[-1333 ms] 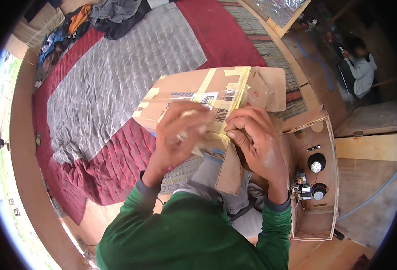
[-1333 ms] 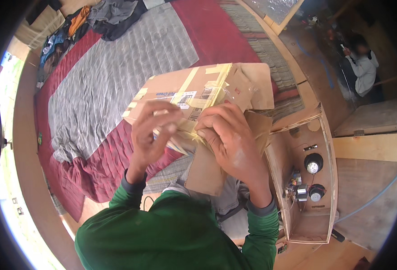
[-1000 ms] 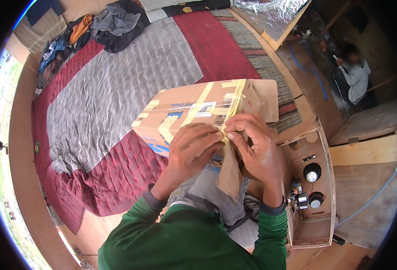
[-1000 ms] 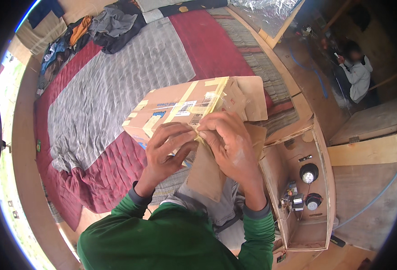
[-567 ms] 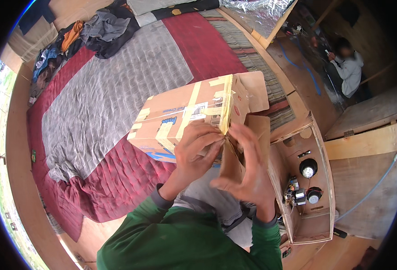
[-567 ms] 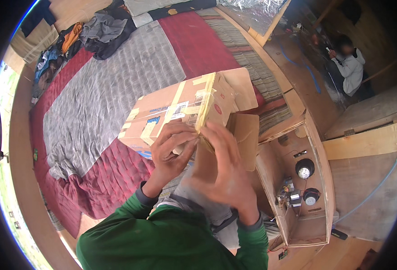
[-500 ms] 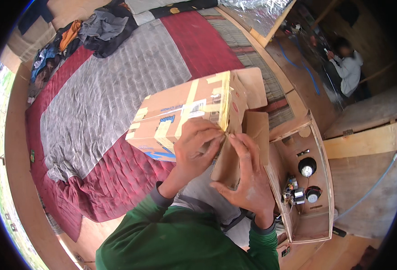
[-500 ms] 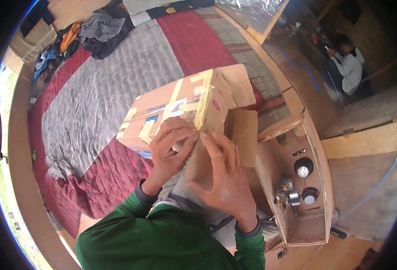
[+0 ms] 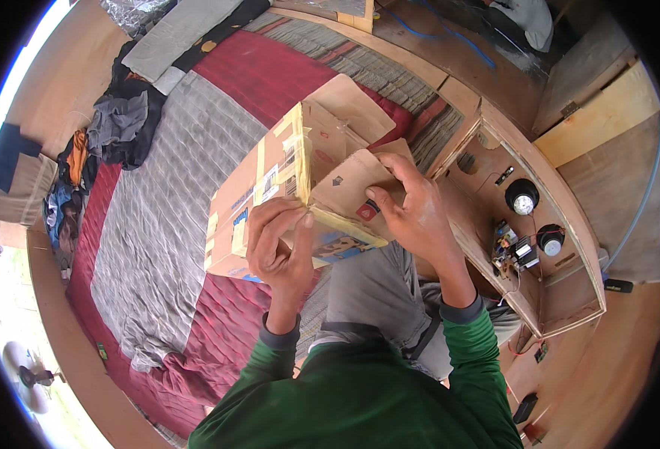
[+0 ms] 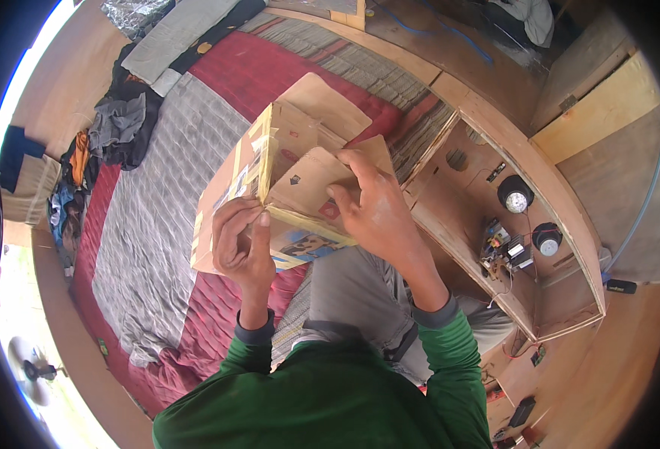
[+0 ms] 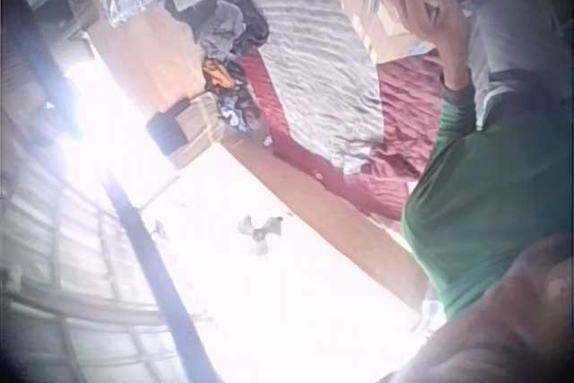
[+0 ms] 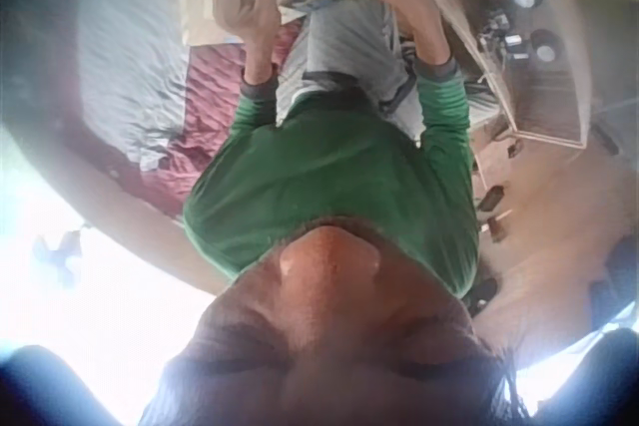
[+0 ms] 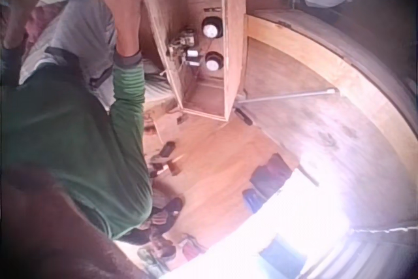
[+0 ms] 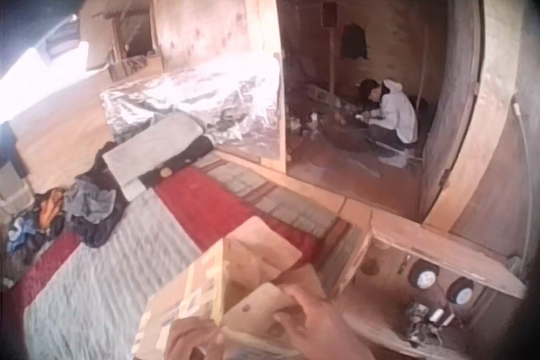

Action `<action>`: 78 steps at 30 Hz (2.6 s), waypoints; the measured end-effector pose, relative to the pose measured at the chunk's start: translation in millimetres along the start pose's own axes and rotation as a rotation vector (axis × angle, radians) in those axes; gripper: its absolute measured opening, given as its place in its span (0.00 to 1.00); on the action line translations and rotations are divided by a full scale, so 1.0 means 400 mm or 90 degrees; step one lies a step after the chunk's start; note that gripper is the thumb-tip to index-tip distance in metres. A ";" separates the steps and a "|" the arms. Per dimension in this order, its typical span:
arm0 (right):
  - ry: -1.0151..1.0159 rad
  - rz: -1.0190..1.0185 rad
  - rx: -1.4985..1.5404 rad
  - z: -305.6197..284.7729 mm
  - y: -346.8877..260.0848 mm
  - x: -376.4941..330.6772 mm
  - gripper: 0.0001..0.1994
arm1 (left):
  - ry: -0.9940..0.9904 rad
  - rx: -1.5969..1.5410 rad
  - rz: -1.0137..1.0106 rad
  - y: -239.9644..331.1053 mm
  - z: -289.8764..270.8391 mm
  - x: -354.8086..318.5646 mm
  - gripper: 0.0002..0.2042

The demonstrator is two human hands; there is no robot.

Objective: The person sits on a mattress and works on a wooden box containing electronic components. They connect wires to a circuit board, handle a small black component, and open a cardboard box to retrieve additional parts.

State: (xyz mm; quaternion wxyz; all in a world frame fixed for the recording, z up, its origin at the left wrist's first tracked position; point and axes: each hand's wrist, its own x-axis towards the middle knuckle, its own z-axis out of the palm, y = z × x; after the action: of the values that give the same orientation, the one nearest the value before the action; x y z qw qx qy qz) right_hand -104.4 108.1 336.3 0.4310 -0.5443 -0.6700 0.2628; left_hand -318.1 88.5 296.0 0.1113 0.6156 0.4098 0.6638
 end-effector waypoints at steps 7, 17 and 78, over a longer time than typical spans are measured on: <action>0.219 -0.237 -0.268 0.044 -0.019 -0.051 0.20 | 0.014 -0.055 -0.070 0.008 0.010 -0.027 0.08; 0.172 -0.251 -0.065 0.155 -0.059 -0.113 0.19 | -0.088 -0.052 -0.116 0.044 -0.006 -0.019 0.06; 0.468 0.167 0.454 0.089 0.075 -0.420 0.08 | -0.154 0.220 0.056 0.007 0.026 -0.028 0.17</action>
State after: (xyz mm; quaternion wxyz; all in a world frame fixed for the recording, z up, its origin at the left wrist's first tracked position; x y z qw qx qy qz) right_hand -114.2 -40.2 245.2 0.7596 -0.4993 -0.2696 0.3179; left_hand -305.2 83.8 289.0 0.0232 0.7177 0.4743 0.5093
